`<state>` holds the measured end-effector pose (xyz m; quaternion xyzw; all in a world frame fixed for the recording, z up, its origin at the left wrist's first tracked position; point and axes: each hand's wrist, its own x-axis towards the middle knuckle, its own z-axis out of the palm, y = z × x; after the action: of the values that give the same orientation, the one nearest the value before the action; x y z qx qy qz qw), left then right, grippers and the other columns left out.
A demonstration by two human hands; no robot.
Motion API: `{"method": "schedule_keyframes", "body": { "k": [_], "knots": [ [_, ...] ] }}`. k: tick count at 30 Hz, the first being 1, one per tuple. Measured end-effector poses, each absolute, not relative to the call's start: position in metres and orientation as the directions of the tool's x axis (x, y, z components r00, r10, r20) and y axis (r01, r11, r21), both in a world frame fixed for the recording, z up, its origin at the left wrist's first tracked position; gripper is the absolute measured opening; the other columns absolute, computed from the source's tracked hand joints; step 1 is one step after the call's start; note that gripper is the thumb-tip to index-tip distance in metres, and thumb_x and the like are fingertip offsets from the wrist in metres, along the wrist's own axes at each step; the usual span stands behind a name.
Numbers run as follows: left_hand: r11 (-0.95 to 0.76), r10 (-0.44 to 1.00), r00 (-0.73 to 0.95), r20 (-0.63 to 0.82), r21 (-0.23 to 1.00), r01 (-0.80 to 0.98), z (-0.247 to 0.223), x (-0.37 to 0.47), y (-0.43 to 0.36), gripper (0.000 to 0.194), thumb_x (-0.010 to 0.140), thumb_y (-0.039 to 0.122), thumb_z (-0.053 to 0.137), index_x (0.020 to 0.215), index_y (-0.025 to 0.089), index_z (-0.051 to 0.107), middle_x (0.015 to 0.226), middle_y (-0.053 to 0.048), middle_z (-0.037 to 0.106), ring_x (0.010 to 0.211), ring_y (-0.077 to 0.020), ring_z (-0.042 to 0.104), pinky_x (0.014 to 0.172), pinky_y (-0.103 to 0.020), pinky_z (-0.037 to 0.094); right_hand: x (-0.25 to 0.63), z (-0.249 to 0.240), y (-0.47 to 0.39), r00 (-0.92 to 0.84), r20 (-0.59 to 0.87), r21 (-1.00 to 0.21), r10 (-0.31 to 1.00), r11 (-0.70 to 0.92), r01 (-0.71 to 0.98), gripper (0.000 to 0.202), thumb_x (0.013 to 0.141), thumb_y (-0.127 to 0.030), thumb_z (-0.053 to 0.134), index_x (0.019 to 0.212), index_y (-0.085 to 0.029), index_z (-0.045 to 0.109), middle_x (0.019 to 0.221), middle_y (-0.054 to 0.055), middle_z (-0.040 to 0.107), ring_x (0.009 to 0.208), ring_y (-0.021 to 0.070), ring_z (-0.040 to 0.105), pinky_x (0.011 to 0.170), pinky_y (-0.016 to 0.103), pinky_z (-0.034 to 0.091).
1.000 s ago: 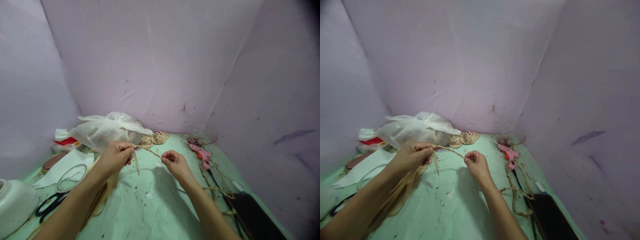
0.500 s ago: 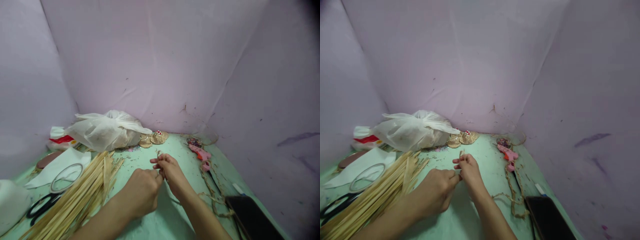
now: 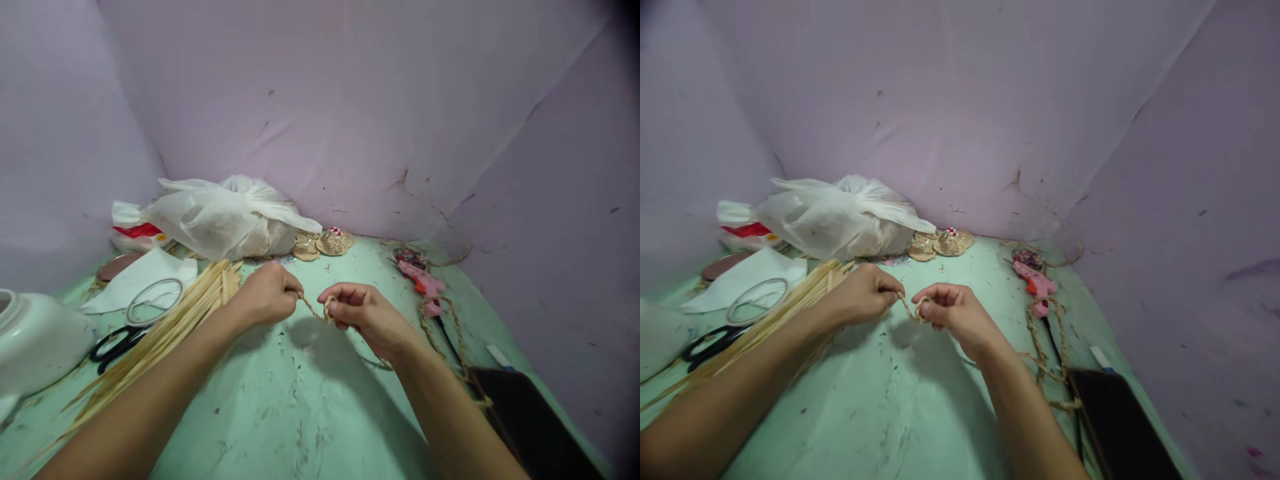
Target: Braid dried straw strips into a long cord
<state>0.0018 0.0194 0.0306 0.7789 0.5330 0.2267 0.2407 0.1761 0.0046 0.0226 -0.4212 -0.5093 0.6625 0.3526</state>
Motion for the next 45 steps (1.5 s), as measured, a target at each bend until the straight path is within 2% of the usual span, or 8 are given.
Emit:
{"method": "schedule_keyframes", "body": {
  "k": [9, 14, 20, 25, 29, 34, 39, 45],
  "knots": [
    [-0.283, 0.958, 0.202, 0.204, 0.555, 0.782, 0.019, 0.021, 0.006, 0.018, 0.056, 0.017, 0.042, 0.043, 0.016, 0.055, 0.041, 0.000, 0.041, 0.045, -0.0097, 0.031, 0.048, -0.024, 0.018, 0.151, 0.006, -0.005, -0.369, -0.442, -0.889, 0.818, -0.344, 0.302, 0.012, 0.057, -0.019, 0.055, 0.048, -0.015, 0.047, 0.042, -0.004, 0.044, 0.038, 0.0043, 0.031, 0.038, 0.020, 0.019],
    [-0.124, 0.979, -0.045, 0.201, 0.751, 0.648, 0.006, 0.029, 0.006, 0.021, 0.064, 0.018, 0.040, 0.058, 0.017, 0.060, 0.051, 0.000, 0.051, 0.053, -0.0110, 0.042, 0.050, -0.022, 0.025, 0.149, -0.002, 0.000, -0.139, -0.296, -0.932, 0.945, -0.254, 0.260, 0.013, 0.053, -0.021, 0.059, 0.049, -0.015, 0.048, 0.043, -0.005, 0.042, 0.039, 0.0040, 0.028, 0.039, 0.020, 0.021],
    [-0.112, 0.979, -0.082, 0.186, 0.830, 0.547, -0.007, 0.039, 0.002, 0.018, 0.069, 0.022, 0.041, 0.064, 0.018, 0.057, 0.055, 0.003, 0.049, 0.055, -0.0103, 0.043, 0.052, -0.021, 0.029, 0.147, -0.019, 0.004, -0.025, -0.086, -0.917, 0.996, -0.069, 0.393, 0.013, 0.060, -0.025, 0.052, 0.052, -0.015, 0.051, 0.044, -0.003, 0.044, 0.041, 0.0058, 0.034, 0.040, 0.020, 0.023],
    [-0.088, 0.978, -0.113, 0.177, 0.837, 0.540, -0.013, 0.045, 0.003, 0.015, 0.070, 0.022, 0.039, 0.066, 0.017, 0.053, 0.059, 0.002, 0.050, 0.058, -0.0106, 0.043, 0.054, -0.021, 0.031, 0.147, -0.024, 0.004, -0.026, -0.080, -0.928, 0.996, -0.065, 0.368, 0.016, 0.063, -0.028, 0.050, 0.056, -0.015, 0.053, 0.049, -0.001, 0.049, 0.043, 0.0069, 0.038, 0.041, 0.020, 0.027],
    [-0.028, 0.981, -0.179, 0.081, 0.960, 0.280, -0.019, 0.043, 0.013, 0.010, 0.066, 0.020, 0.042, 0.063, 0.016, 0.050, 0.055, 0.003, 0.045, 0.053, -0.0089, 0.041, 0.049, -0.019, 0.031, 0.147, -0.019, 0.001, -0.096, 0.024, -0.956, 0.995, 0.051, 0.290, 0.014, 0.066, -0.029, 0.054, 0.068, -0.015, 0.054, 0.059, 0.001, 0.056, 0.051, 0.0091, 0.047, 0.047, 0.020, 0.035],
    [0.080, 0.973, -0.218, -0.071, 0.996, 0.032, -0.026, 0.039, 0.019, 0.005, 0.062, 0.019, 0.045, 0.060, 0.016, 0.048, 0.052, 0.005, 0.042, 0.048, -0.0074, 0.039, 0.045, -0.018, 0.031, 0.148, -0.021, -0.005, -0.125, 0.394, -0.670, 0.911, 0.378, 0.639, 0.008, 0.074, -0.023, 0.050, 0.076, -0.019, 0.057, 0.078, 0.003, 0.060, 0.071, 0.0134, 0.052, 0.062, 0.023, 0.037],
    [0.045, 0.958, -0.287, -0.025, 0.997, 0.062, -0.032, 0.042, 0.017, 0.006, 0.065, 0.021, 0.045, 0.063, 0.017, 0.048, 0.055, 0.004, 0.042, 0.051, -0.0077, 0.039, 0.048, -0.018, 0.033, 0.142, -0.025, -0.012, -0.159, 0.549, -0.336, 0.820, 0.391, 0.857, 0.020, 0.080, -0.020, 0.044, 0.077, -0.022, 0.064, 0.090, 0.004, 0.062, 0.080, 0.0172, 0.051, 0.061, 0.026, 0.032],
    [0.017, 0.932, -0.351, 0.088, 0.958, 0.285, -0.030, 0.046, 0.009, 0.012, 0.073, 0.026, 0.040, 0.072, 0.018, 0.050, 0.068, 0.000, 0.052, 0.063, -0.0110, 0.047, 0.059, -0.020, 0.036, 0.135, -0.019, -0.015, -0.090, 0.430, -0.433, 0.898, 0.292, 0.853, 0.022, 0.078, -0.019, 0.045, 0.080, -0.024, 0.066, 0.073, 0.004, 0.060, 0.070, 0.0155, 0.050, 0.055, 0.025, 0.029]
  ]
}}
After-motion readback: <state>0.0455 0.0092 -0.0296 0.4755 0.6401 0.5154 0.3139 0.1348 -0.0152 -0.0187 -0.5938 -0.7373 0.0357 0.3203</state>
